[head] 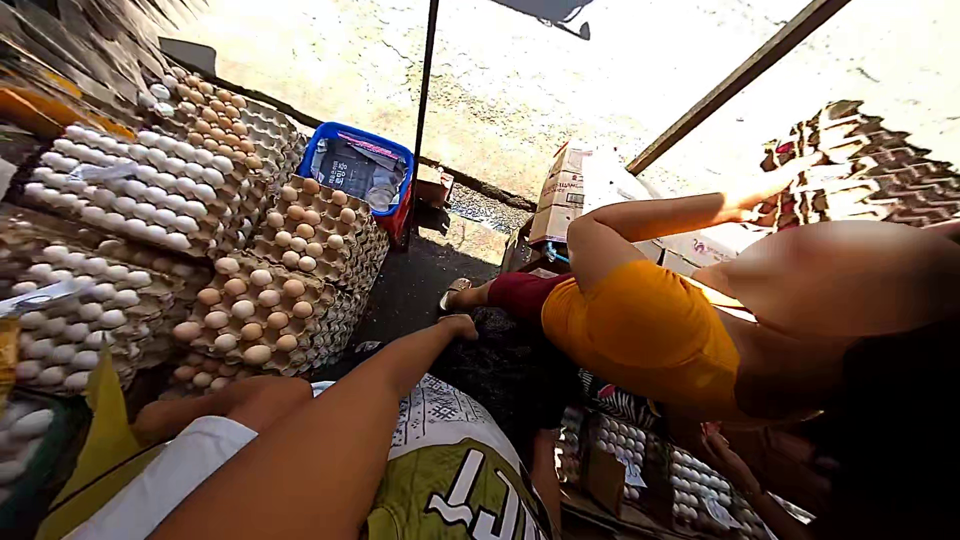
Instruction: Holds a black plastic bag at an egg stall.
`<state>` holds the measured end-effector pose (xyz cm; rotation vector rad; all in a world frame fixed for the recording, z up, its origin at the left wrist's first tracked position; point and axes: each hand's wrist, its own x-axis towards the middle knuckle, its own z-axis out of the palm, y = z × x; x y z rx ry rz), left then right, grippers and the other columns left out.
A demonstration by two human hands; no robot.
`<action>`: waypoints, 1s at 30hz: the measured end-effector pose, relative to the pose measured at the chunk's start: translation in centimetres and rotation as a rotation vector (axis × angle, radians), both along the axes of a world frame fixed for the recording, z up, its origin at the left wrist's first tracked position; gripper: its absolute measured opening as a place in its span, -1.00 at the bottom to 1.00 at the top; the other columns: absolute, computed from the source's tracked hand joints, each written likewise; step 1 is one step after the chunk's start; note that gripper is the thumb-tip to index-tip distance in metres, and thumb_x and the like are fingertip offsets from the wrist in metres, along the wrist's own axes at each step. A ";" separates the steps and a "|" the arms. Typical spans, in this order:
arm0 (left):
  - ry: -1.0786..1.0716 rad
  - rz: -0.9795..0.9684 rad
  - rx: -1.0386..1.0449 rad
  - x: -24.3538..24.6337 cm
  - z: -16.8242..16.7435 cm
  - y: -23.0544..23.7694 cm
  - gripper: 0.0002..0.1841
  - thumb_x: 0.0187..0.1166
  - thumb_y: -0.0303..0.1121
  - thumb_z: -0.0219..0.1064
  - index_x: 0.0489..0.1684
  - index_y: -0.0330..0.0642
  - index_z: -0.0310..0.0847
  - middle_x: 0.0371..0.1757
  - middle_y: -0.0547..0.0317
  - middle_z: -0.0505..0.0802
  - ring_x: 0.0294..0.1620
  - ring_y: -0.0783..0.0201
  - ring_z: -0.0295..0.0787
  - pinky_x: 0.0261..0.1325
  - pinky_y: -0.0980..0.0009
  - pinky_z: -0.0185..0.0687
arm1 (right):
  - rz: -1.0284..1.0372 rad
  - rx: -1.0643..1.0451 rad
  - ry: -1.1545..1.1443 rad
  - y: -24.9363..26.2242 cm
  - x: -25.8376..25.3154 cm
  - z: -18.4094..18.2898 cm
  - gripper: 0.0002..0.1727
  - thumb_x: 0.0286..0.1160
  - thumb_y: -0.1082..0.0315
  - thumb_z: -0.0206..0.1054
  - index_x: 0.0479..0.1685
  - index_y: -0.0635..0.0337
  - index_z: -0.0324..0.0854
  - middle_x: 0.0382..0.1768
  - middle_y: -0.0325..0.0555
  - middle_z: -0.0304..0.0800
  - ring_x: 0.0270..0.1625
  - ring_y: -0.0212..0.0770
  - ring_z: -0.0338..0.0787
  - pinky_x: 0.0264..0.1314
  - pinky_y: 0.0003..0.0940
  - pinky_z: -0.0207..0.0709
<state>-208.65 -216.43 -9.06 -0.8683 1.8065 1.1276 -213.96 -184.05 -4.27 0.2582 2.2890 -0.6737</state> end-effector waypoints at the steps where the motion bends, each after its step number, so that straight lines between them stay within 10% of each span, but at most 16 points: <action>1: 0.014 0.040 -0.007 0.3 0.1 -0.2 -0.49 0.51 0.01 0.27 -0.08 -0.38 0.72 0.15 -0.29 0.81 0.26 -0.22 0.74 0.20 -0.40 0.53 | -0.076 -0.100 -0.020 -1.5 0.7 2.5 -0.58 0.86 0.40 -0.06 0.55 0.45 0.32 0.33 0.24 0.60 0.29 -0.14 0.64 0.34 -0.19 0.56; 3: 0.039 0.112 -0.010 1.1 0.1 -1.2 -0.50 0.49 -0.01 0.26 -0.05 -0.37 0.71 0.11 -0.28 0.82 0.21 -0.21 0.76 0.16 -0.38 0.56 | -0.114 -0.216 -0.079 -3.2 1.4 4.6 -0.59 0.89 0.36 -0.14 0.57 0.32 0.26 0.22 0.07 0.57 0.16 -0.29 0.64 0.18 -0.32 0.61; 10: -0.001 0.028 0.009 -1.1 -1.5 -7.1 -0.49 0.55 -0.04 0.27 -0.02 -0.44 0.69 0.14 -0.33 0.80 0.22 -0.23 0.75 0.20 -0.35 0.56 | 0.136 -0.050 -0.100 -11.3 2.4 11.8 -0.51 0.90 0.44 -0.21 0.68 0.54 0.19 0.65 0.26 0.39 0.63 -0.26 0.45 0.69 -0.44 0.25; 16: -0.049 -0.058 0.015 -2.9 -5.4 -19.7 -0.46 0.54 0.02 0.30 -0.06 -0.45 0.70 0.06 -0.32 0.82 0.13 -0.19 0.78 0.17 -0.31 0.59 | -0.351 -0.554 0.004 -19.6 4.0 4.2 -0.54 0.89 0.25 -0.13 0.48 0.40 0.43 0.31 0.15 0.69 0.33 -0.23 0.70 0.39 -0.26 0.64; 19: -0.082 -0.046 0.028 -5.7 -4.3 -31.0 -0.45 0.54 -0.03 0.32 0.12 -0.45 0.63 0.11 -0.33 0.79 0.17 -0.19 0.75 0.23 -0.29 0.56 | -0.466 -0.310 -0.127 -32.7 0.0 4.4 -0.53 0.91 0.36 -0.16 0.62 0.46 0.32 0.52 0.18 0.56 0.51 -0.22 0.58 0.58 -0.33 0.45; 23: -0.107 -0.046 0.081 -7.5 -3.5 -40.0 -0.47 0.48 -0.06 0.35 0.14 -0.42 0.64 0.07 -0.30 0.81 0.14 -0.16 0.77 0.21 -0.28 0.60 | -0.338 -0.084 -0.177 -38.0 -2.6 -2.9 -0.50 0.78 0.45 0.08 0.60 0.58 0.30 0.55 0.46 0.47 0.62 0.12 0.50 0.70 -0.07 0.32; 26: -0.066 0.002 0.048 -10.3 -1.8 -45.9 -0.48 0.47 -0.08 0.38 0.16 -0.40 0.62 0.05 -0.25 0.81 0.10 -0.11 0.78 0.19 -0.22 0.63 | -0.397 -0.178 -0.199 -43.4 -6.8 -3.7 -0.53 0.77 0.47 0.13 0.59 0.49 0.35 0.51 0.35 0.53 0.56 0.02 0.54 0.67 -0.10 0.34; 30: 0.044 0.134 0.094 -13.6 0.3 -51.3 -0.57 0.43 -0.18 0.42 0.15 -0.31 0.63 -0.01 -0.11 0.84 0.03 0.05 0.81 0.12 -0.07 0.70 | -0.106 -0.569 0.595 -50.9 -10.7 -5.4 -0.60 0.78 0.47 0.06 0.29 0.77 0.41 0.12 0.58 0.65 0.19 0.00 0.73 0.33 -0.51 0.54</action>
